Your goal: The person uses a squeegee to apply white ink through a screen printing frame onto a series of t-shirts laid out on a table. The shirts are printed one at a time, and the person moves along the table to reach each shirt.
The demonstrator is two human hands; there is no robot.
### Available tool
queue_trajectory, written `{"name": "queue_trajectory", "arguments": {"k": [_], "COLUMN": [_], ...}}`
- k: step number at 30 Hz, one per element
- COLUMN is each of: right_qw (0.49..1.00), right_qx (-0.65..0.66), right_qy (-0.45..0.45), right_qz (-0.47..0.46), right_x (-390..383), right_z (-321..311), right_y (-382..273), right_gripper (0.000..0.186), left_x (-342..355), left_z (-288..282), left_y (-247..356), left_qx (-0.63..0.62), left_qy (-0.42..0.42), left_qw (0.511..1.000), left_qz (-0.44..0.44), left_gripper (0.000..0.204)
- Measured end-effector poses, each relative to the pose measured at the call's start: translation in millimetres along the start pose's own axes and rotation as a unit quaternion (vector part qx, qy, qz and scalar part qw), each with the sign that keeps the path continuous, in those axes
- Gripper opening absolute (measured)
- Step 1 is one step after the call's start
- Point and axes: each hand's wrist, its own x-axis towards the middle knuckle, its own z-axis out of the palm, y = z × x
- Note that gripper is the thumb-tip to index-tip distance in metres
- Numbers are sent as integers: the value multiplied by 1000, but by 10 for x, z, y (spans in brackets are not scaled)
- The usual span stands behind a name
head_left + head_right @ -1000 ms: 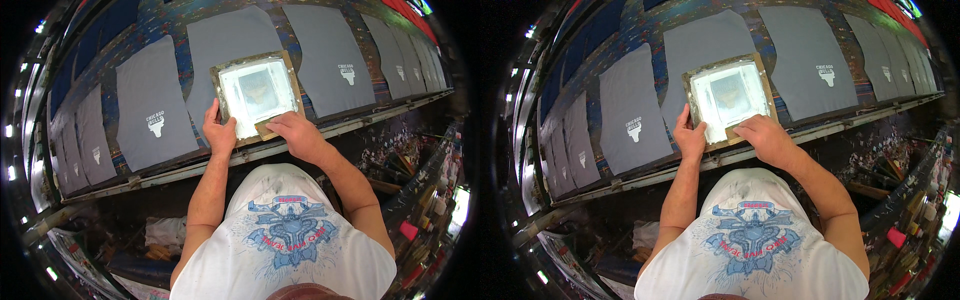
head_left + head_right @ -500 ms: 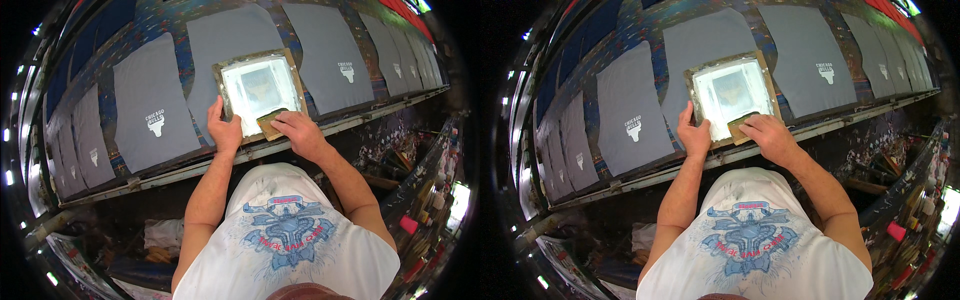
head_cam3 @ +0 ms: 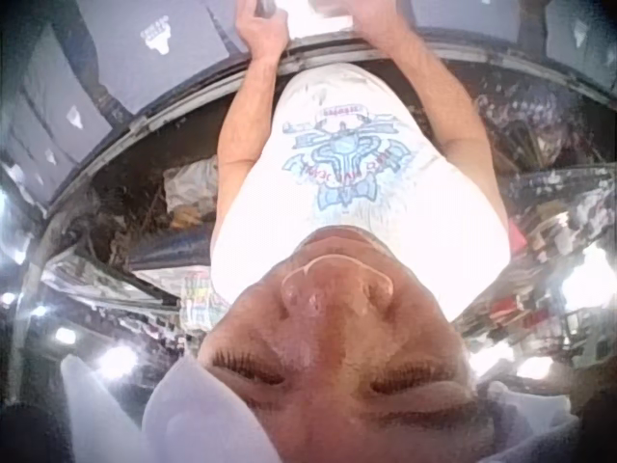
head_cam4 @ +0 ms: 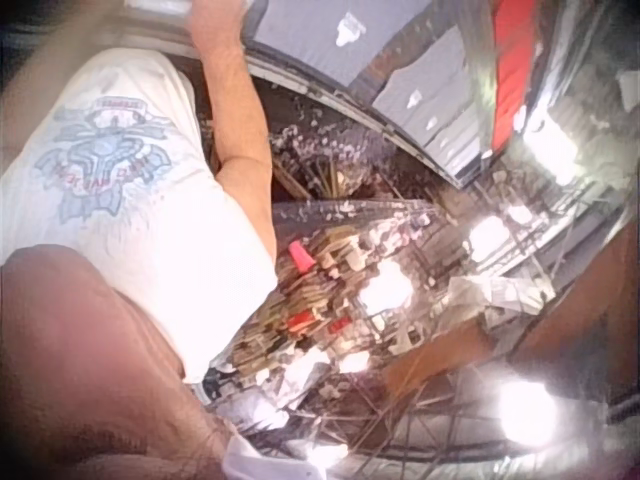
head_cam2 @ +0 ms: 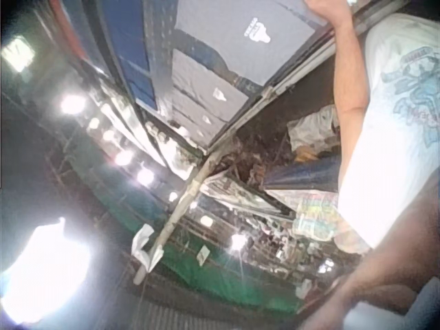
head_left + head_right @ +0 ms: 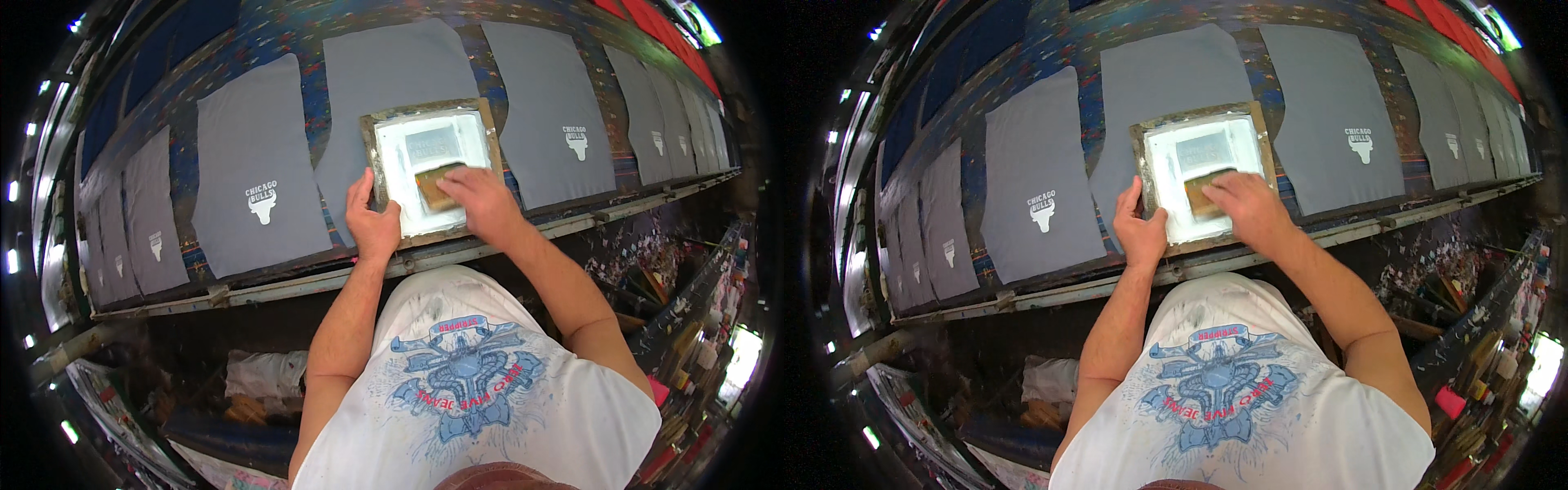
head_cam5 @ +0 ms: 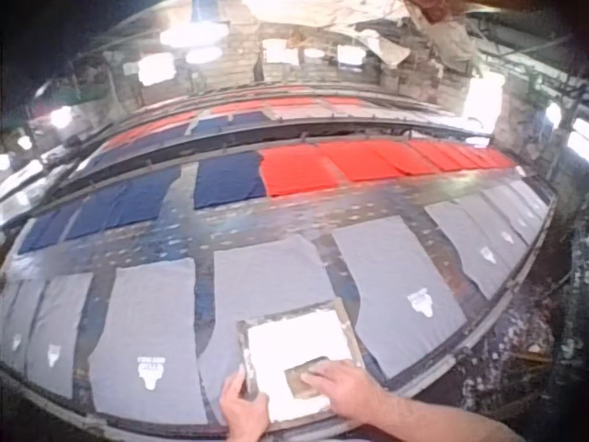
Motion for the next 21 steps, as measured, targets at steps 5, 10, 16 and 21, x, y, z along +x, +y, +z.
{"name": "queue_trajectory", "arguments": {"k": [5,10,16,21], "right_qw": [999,998,998,995], "right_qx": [-5,33,7,15], "right_qy": [-50,-39,-67,-89], "right_qz": [10,21,-4,-33], "right_x": [523,597,763,521], "right_z": [-138,-167,367,354], "right_y": [988,1761,1061,43], "right_gripper": [49,50,52,51], "left_x": [104,59,229,135], "left_z": [568,1186,387,-288], "left_y": [53,-83,-430,-289], "left_qx": [24,50,63,75], "left_qy": [-6,16,31,29], "left_qw": [1000,999,997,996], "left_qz": [-14,-4,36,34], "left_gripper": [72,71,69,70]}}
